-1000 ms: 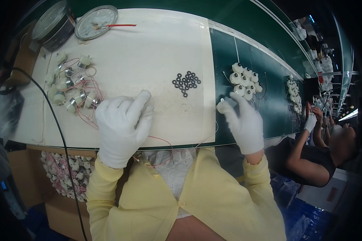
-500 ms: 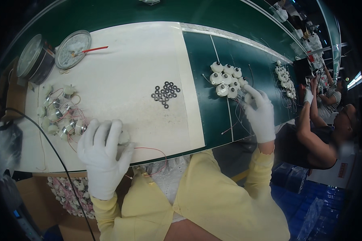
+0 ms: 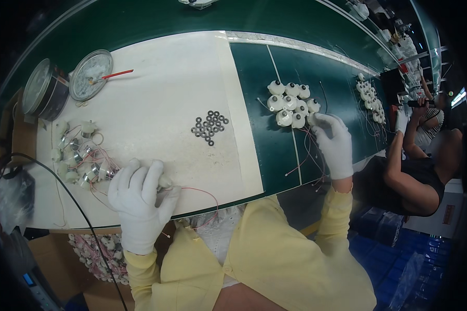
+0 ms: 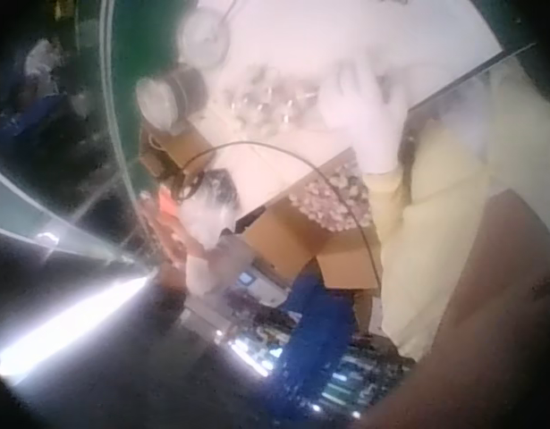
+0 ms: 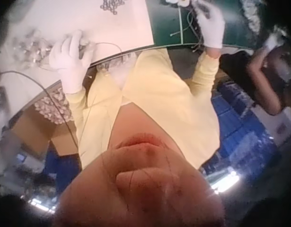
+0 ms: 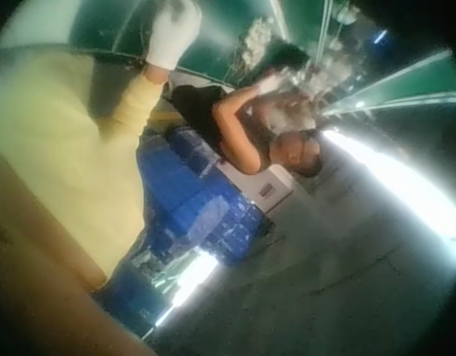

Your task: The person assembles small white electronic components by hand. They pick up a component, insert a small black washer into a central hole, and place the finished unit onto a green workbench. The process is repeated for multiple units throughout the clip.

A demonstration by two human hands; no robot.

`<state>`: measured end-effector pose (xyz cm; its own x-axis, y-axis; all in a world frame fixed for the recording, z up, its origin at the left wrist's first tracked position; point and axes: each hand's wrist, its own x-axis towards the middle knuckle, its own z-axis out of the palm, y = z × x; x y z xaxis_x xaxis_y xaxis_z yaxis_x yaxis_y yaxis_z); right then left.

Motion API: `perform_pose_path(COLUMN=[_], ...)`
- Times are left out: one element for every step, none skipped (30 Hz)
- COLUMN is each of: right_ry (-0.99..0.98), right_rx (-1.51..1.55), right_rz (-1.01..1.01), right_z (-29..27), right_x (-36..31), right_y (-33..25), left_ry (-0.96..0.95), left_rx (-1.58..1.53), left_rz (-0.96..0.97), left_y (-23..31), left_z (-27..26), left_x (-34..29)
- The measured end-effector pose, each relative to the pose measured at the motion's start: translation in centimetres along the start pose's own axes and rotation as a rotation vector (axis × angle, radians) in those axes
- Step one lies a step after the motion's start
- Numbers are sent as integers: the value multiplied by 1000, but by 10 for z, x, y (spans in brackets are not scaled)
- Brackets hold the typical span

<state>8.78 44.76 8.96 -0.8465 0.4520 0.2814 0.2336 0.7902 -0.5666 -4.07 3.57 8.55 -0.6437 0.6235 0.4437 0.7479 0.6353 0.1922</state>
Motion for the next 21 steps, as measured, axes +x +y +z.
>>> perform_pose_path(right_ry=[8,13,13,13,13,8,3,-3,35,74,110,181,252,323,332,261,184,5,-216,-441,-587], right_rx=[77,155,134,113,92,91,91,91,112,133,154,270,385,499,566,756,951,1120,1376,1488,1515], right_rz=[-5,-13,-18,-23,-29,-10,8,28,53,78,104,103,102,97,102,-2,-107,-90,-75,13,65], right_z=[4,6,5,4,3,2,-1,-4,-7,-12,-15,-16,-14,-11,-3,8,22,40,59,71,81], right_x=[1,2,2,1,1,0,0,-2,-4,-7,-10,-14,-18,-23,-27,-28,-30,-32,-34,-41,-52], right_y=[2,4,4,3,2,1,-2,-5,-7,-10,-14,-18,-25,-35,-47,-59,-72,-87,-101,-123,-130], left_ry=[18,36,30,25,21,18,16,12,27,42,54,80,106,135,135,136,134,174,212,252,292], left_rx=[0,2,0,-2,-3,-10,-18,-25,-33,-41,-49,-55,-61,-68,-106,-144,-174,-286,-390,-418,-449], left_rz=[12,20,18,16,13,22,31,40,51,61,71,75,77,79,123,166,206,287,366,407,450], left_y=[0,1,1,0,0,1,1,2,2,3,4,7,12,17,24,31,38,43,48,57,65], left_z=[5,8,11,13,14,13,11,10,9,7,4,0,-6,-13,-21,-30,-34,-33,-31,-28,-26], left_x=[0,0,-2,-4,-5,-6,-5,-5,-5,-4,-4,-2,2,5,10,18,22,23,26,32,39])
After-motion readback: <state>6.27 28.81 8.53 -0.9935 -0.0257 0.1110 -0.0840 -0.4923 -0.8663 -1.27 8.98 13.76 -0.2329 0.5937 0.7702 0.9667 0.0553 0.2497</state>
